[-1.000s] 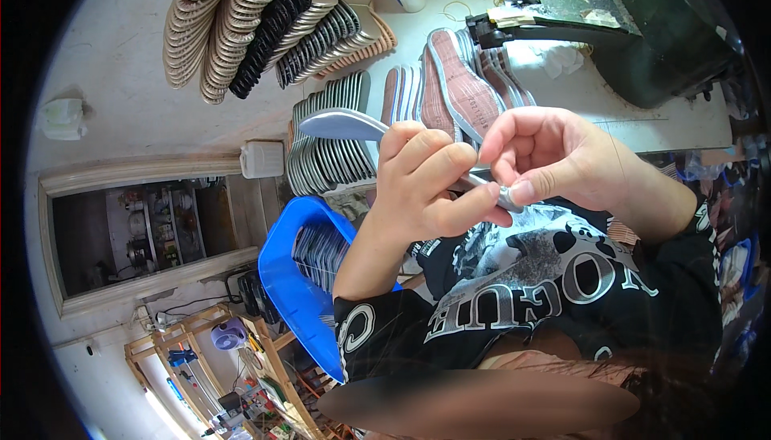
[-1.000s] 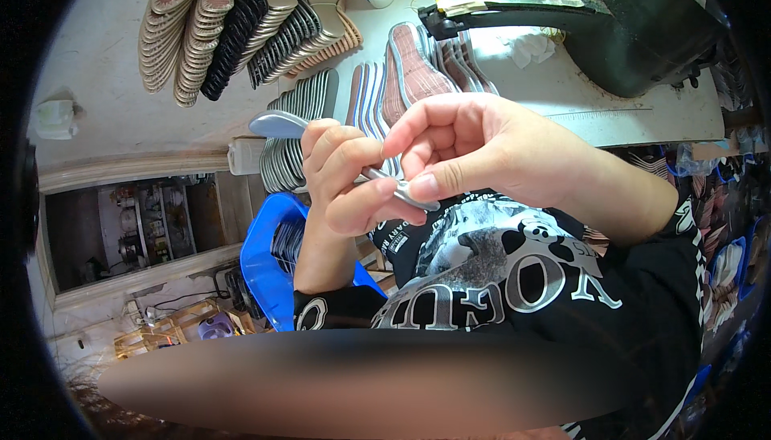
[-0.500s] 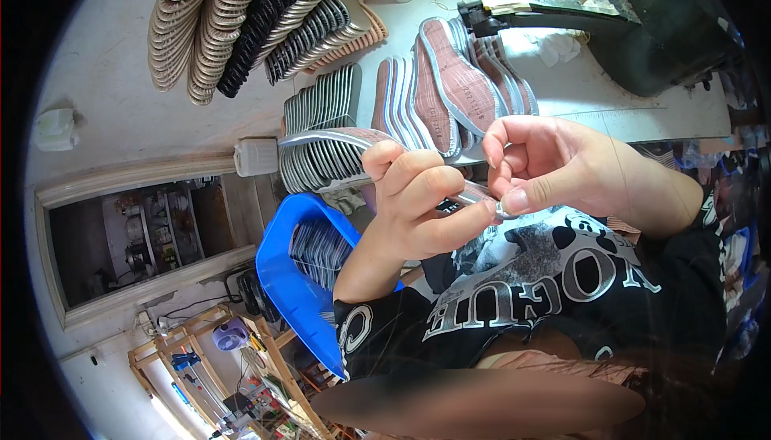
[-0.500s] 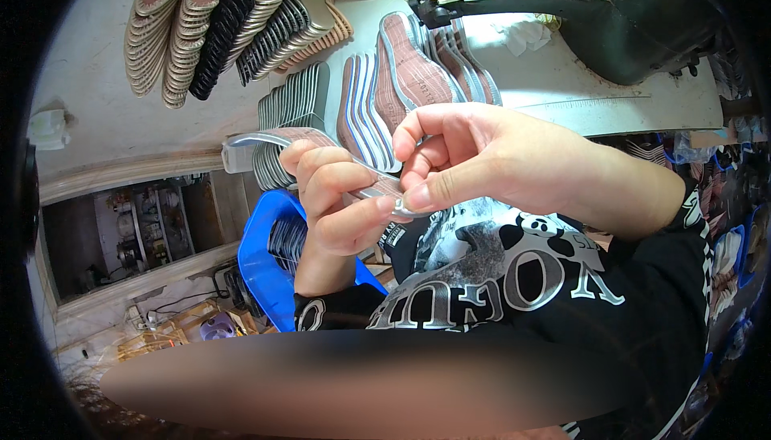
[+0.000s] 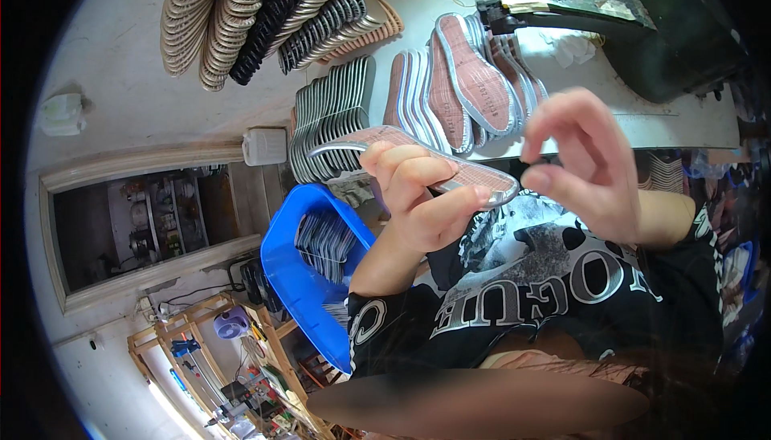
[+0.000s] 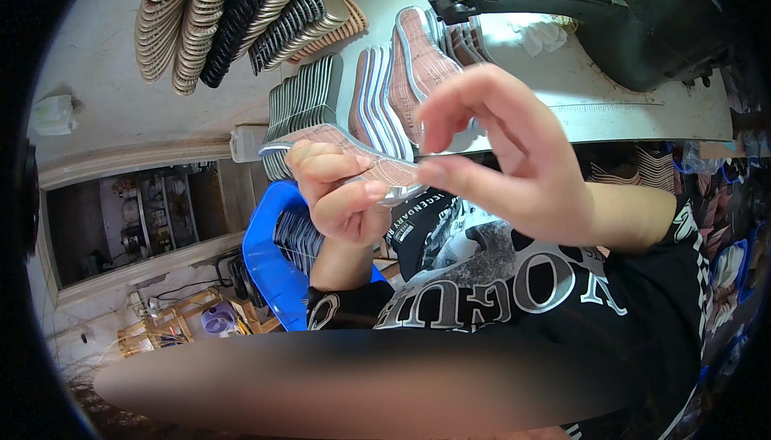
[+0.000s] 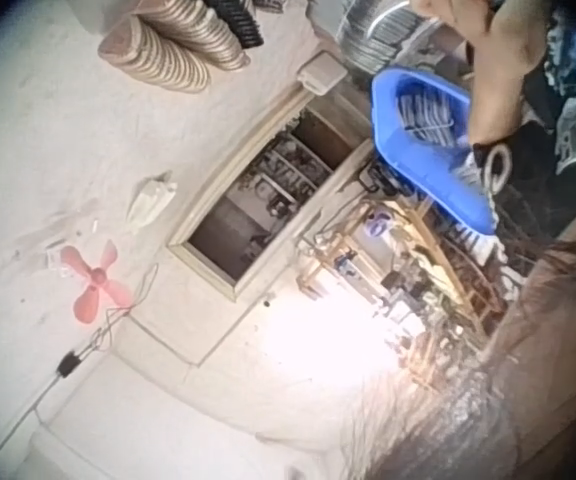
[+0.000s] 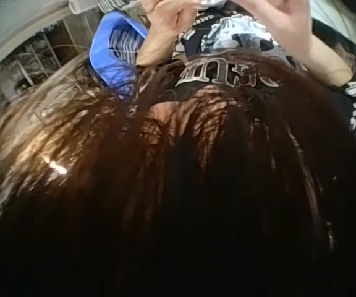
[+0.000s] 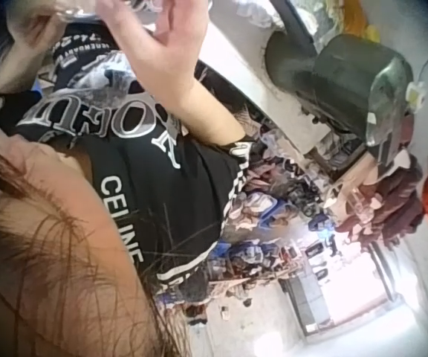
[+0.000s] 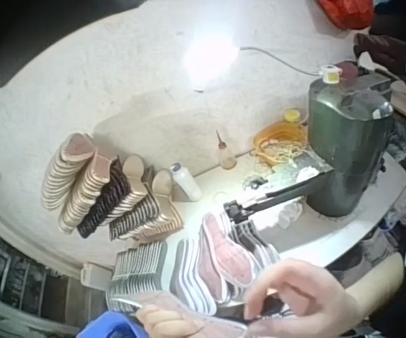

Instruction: The recorder is assembling and preparing shoe soles and insoles in a workshop environment.

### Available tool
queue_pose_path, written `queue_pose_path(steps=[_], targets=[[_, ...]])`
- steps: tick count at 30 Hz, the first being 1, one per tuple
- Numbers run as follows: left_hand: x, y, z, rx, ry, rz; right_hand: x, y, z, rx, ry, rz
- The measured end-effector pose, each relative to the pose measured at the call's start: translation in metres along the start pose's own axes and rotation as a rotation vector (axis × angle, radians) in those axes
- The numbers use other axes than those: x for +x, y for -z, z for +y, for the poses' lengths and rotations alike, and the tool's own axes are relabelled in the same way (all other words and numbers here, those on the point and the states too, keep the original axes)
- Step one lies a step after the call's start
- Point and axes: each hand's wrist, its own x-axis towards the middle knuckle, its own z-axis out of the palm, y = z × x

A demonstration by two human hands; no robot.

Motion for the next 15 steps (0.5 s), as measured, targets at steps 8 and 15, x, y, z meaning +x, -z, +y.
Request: queue_pose_path(steps=[8, 15], targets=[[0.0, -0.015, 0.007, 0.033, 0.096, 0.055, -0.001, 0.004, -0.002, -0.74, 0.553, -0.077], [0.002, -0.014, 0.009, 0.192, 0.064, 0.008, 0.005, 0.0, -0.007, -0.879, 0.368, 0.012]])
